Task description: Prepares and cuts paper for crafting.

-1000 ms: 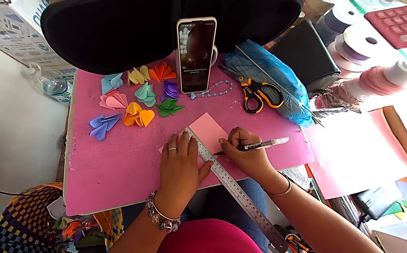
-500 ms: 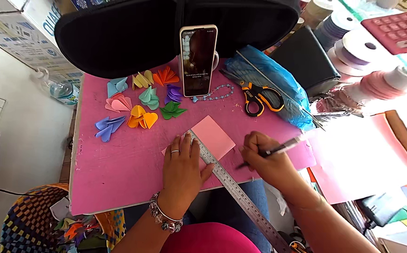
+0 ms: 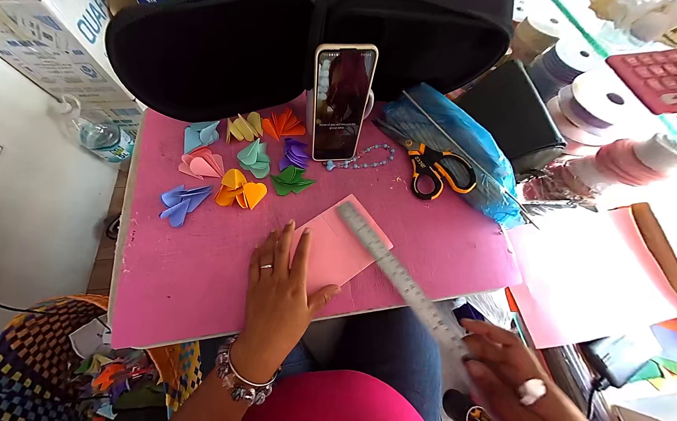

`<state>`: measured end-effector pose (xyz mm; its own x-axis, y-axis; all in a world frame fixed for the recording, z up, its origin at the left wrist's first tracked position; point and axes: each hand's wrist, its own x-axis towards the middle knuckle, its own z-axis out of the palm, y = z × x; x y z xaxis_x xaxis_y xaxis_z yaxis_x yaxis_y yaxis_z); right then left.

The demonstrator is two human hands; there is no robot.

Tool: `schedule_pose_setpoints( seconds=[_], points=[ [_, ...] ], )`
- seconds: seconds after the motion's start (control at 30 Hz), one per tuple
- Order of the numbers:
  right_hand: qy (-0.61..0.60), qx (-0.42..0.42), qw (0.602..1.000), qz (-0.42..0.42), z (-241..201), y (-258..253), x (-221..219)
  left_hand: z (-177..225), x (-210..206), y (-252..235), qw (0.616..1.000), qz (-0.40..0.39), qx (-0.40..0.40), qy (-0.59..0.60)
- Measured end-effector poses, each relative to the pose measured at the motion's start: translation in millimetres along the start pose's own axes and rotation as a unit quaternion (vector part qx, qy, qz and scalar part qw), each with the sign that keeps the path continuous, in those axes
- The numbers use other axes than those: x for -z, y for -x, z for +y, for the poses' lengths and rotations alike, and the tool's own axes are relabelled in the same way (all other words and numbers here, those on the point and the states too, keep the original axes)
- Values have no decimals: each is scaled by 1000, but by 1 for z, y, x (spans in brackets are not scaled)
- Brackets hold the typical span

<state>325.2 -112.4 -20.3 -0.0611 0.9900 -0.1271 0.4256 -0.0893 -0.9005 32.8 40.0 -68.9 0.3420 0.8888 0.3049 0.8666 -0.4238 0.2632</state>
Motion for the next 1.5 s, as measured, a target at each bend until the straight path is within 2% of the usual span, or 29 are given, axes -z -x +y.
schedule_pose_setpoints(
  seconds=[0.17, 0.23, 0.3, 0.4, 0.47, 0.63, 0.73, 0.9, 1.03, 1.23, 1.4, 1.5],
  points=[
    [121, -15, 991, 60, 10, -15, 34, -41, 19, 4, 997, -72, -33, 26],
    [131, -13, 989, 69, 22, -28, 35, -57, 33, 2, 992, -108, -38, 50],
    [132, -22, 989, 67, 29, -43, 34, -70, 44, 4, 992, -107, -21, 68],
    [174, -22, 982, 71, 27, -62, 35, -81, 53, 15, 995, -78, 4, 68],
    [267, -13, 959, 89, 16, -72, 36, -81, 55, 25, 995, -64, 4, 72],
    [391, -1, 907, 156, -4, -85, 32, -65, 42, 51, 995, -18, -71, 72],
    [384, 92, 903, 166, -20, -81, 5, -55, 29, 63, 990, 12, -133, 55],
    [391, 224, 891, 66, -19, -72, -67, -54, 6, 75, 983, 63, -170, 2],
    [425, 217, 877, 56, 1, -71, -84, -59, -3, 80, 978, 114, -173, -24],
    [422, 213, 879, 66, 13, -67, -90, -66, -19, 88, 961, 236, -146, -15],
    [382, 199, 898, 88, 20, -68, -90, -63, -20, 87, 957, 258, -128, 10],
    [386, 202, 894, 104, 22, -68, -91, -64, -20, 87, 957, 257, -132, 15]
  ],
)
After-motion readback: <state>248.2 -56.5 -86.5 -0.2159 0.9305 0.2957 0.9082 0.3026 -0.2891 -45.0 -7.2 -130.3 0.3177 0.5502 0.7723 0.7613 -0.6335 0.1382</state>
